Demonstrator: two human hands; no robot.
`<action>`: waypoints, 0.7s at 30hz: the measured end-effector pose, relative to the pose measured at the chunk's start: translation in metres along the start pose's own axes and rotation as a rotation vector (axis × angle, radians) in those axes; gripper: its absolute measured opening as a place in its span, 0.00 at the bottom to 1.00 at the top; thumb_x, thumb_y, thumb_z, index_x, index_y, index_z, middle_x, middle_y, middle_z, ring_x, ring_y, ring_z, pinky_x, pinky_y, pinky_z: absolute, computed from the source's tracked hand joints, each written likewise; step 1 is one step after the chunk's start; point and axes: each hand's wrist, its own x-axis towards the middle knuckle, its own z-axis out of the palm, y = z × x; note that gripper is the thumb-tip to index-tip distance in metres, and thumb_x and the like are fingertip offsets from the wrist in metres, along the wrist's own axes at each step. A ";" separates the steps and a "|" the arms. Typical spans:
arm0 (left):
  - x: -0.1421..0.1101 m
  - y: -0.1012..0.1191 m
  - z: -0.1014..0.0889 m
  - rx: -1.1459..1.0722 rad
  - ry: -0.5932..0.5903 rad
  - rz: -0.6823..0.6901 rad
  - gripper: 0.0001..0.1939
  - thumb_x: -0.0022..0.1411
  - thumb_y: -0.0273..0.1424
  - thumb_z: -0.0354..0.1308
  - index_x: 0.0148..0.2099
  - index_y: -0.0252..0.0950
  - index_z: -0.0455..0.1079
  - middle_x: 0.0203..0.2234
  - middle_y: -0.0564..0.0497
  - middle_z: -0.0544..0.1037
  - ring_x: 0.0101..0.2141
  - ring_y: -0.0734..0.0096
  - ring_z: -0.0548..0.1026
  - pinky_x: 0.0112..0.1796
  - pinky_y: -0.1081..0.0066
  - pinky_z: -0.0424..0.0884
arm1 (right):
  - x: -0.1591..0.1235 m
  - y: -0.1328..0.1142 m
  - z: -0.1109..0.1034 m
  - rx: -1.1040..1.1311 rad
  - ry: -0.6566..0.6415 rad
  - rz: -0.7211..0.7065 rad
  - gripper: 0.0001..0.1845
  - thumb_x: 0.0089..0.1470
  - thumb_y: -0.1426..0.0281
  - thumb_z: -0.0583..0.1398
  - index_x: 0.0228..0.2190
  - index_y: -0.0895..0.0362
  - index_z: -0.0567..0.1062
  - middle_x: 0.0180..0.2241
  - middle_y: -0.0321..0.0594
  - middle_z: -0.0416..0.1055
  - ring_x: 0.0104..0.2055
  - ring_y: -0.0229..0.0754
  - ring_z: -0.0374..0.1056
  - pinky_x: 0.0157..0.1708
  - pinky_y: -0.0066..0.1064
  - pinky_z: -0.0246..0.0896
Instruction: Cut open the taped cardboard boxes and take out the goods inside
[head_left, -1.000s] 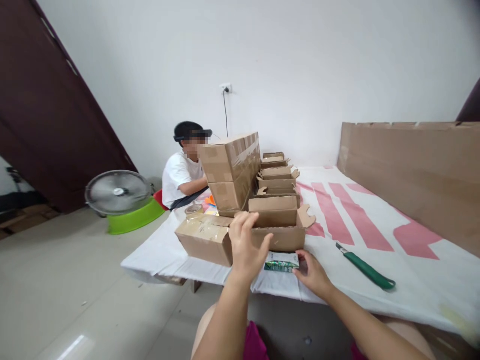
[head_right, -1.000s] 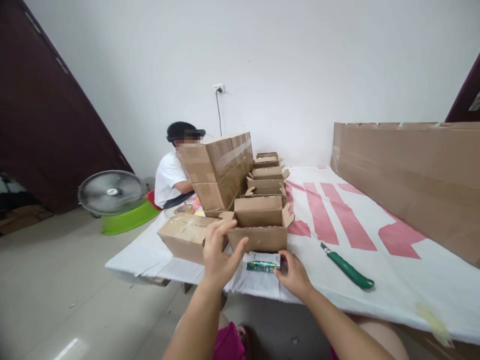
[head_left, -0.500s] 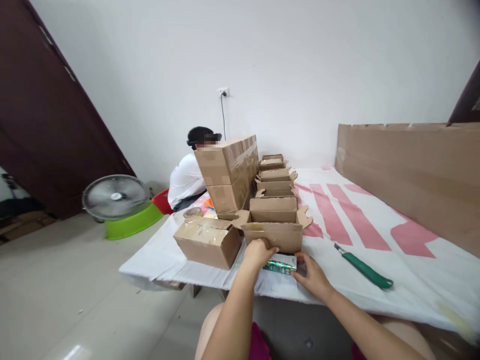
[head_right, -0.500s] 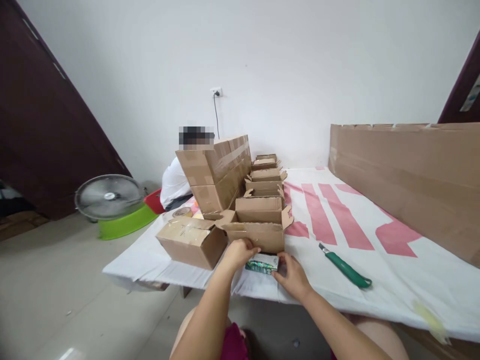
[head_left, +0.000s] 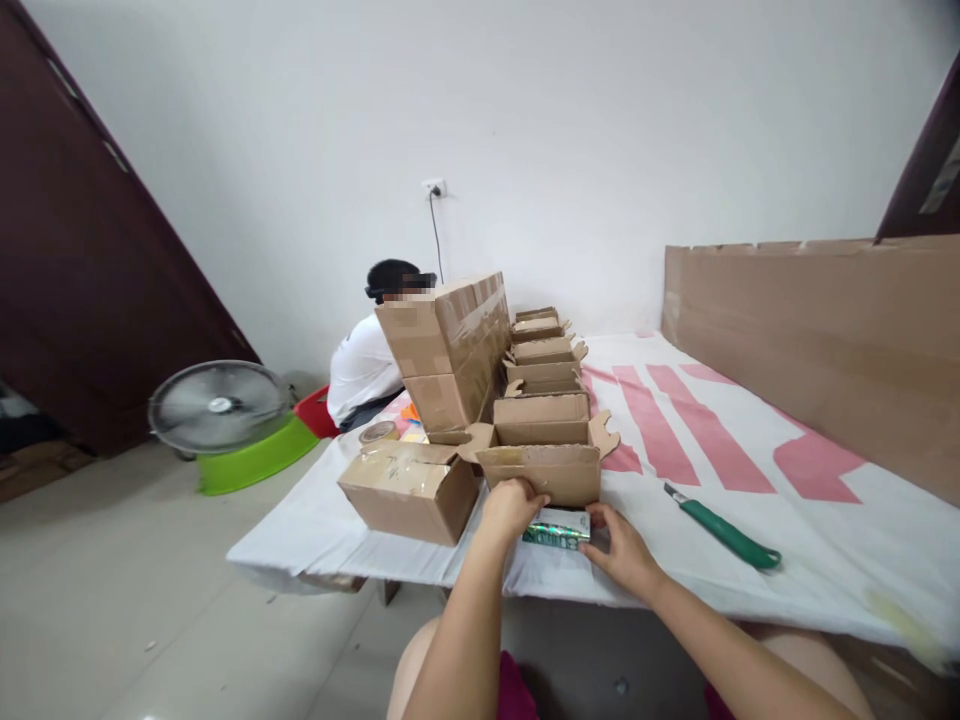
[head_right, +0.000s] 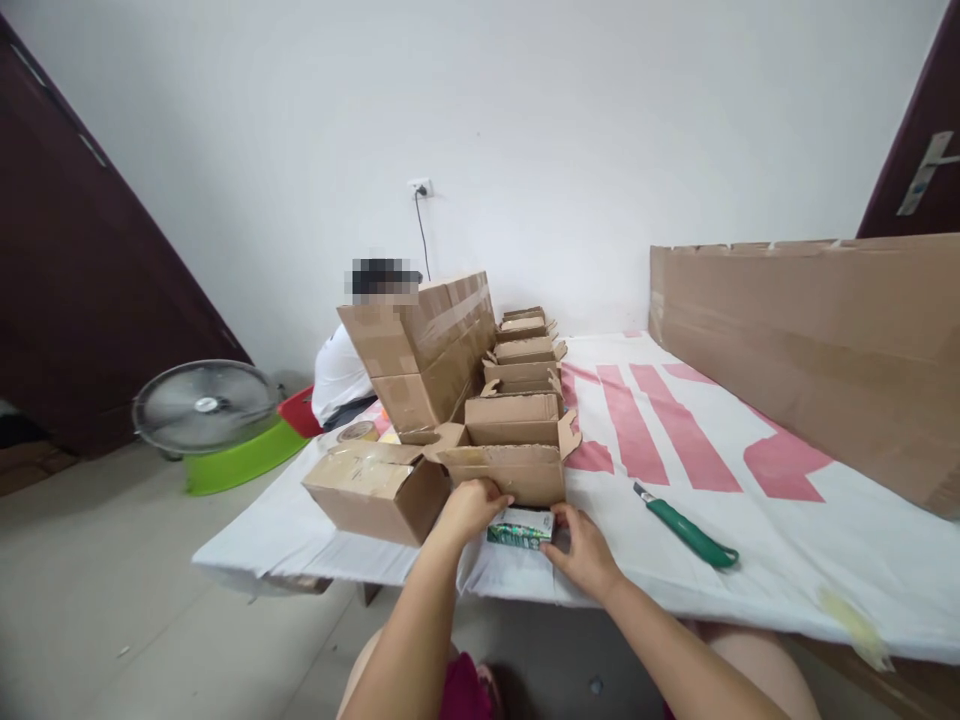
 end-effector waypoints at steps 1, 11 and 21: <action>0.000 0.000 0.000 0.001 -0.001 0.009 0.15 0.59 0.42 0.57 0.34 0.37 0.78 0.35 0.44 0.82 0.39 0.61 0.78 0.39 0.70 0.69 | 0.000 0.000 0.000 0.000 -0.002 0.003 0.23 0.45 0.67 0.63 0.44 0.55 0.67 0.39 0.42 0.72 0.42 0.46 0.69 0.45 0.39 0.64; 0.001 -0.002 0.000 -0.012 -0.012 0.041 0.11 0.55 0.38 0.61 0.35 0.38 0.78 0.34 0.46 0.82 0.37 0.64 0.78 0.37 0.72 0.68 | 0.001 -0.002 -0.002 -0.014 -0.019 0.002 0.22 0.46 0.67 0.62 0.44 0.55 0.66 0.40 0.42 0.72 0.43 0.46 0.69 0.45 0.40 0.63; 0.003 -0.004 0.005 -0.036 -0.004 0.002 0.10 0.52 0.39 0.63 0.35 0.38 0.78 0.33 0.48 0.82 0.34 0.66 0.78 0.33 0.74 0.66 | 0.000 -0.003 -0.002 -0.018 -0.017 0.006 0.22 0.47 0.65 0.62 0.45 0.55 0.67 0.40 0.43 0.72 0.43 0.47 0.69 0.46 0.40 0.63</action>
